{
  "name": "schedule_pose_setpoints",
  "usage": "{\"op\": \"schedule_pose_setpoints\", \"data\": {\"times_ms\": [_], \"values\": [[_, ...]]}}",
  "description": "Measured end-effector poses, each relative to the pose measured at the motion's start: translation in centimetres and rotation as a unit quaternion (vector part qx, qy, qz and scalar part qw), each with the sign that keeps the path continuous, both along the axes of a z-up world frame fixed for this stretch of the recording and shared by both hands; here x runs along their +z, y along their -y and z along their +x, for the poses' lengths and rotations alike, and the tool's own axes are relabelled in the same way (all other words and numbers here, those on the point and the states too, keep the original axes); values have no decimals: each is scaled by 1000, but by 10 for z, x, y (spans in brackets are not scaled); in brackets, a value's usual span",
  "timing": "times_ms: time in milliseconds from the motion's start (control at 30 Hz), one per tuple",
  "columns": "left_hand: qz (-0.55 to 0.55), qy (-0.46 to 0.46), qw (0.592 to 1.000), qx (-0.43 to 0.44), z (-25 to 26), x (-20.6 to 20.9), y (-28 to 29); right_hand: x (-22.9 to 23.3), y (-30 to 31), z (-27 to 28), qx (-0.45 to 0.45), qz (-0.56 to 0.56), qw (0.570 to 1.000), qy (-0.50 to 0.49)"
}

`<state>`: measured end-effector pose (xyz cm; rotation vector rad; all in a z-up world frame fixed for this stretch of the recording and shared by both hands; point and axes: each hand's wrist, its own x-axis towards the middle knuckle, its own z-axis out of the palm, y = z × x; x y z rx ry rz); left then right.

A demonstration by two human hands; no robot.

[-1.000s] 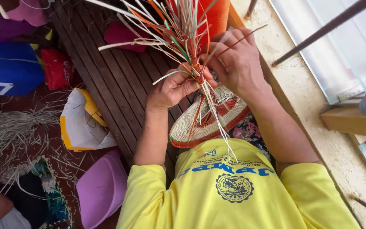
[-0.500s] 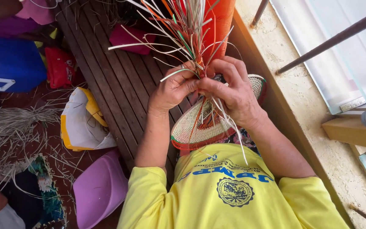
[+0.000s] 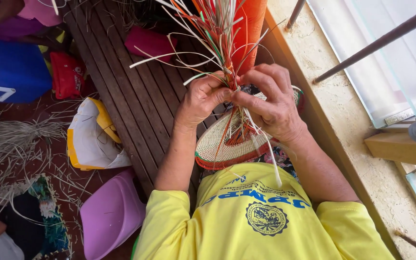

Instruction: Hand-weaving a fan by interlacing thin strips of natural fiber.

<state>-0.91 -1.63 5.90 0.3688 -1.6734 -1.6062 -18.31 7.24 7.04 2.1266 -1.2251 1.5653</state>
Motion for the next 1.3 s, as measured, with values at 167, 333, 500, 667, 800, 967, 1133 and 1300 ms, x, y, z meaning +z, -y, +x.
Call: {"op": "schedule_pose_setpoints", "data": {"times_ms": [167,333,500,667,800,967,1133,1300], "values": [[-171,75,982,36,-8,12,-5,27,11,-5,-50,-12,998,-48],[-195,82,977,36,-6,10,1,21,4,-18,-9,11,1000,-7],[-117,61,991,-17,-17,40,-12,20,-20,-23,56,67,992,86],[-124,56,989,-48,-20,15,-11,22,-19,-15,-17,50,997,54],[-121,64,989,-51,-18,1,-13,22,-22,-13,1,59,996,64],[-38,19,997,-66,-21,18,-15,9,-31,-6,-17,59,998,12],[-52,23,997,-50,-20,12,-15,10,-41,-12,-2,44,999,-8],[-65,33,997,-30,-21,3,-14,45,-32,-12,145,120,970,155]]}}
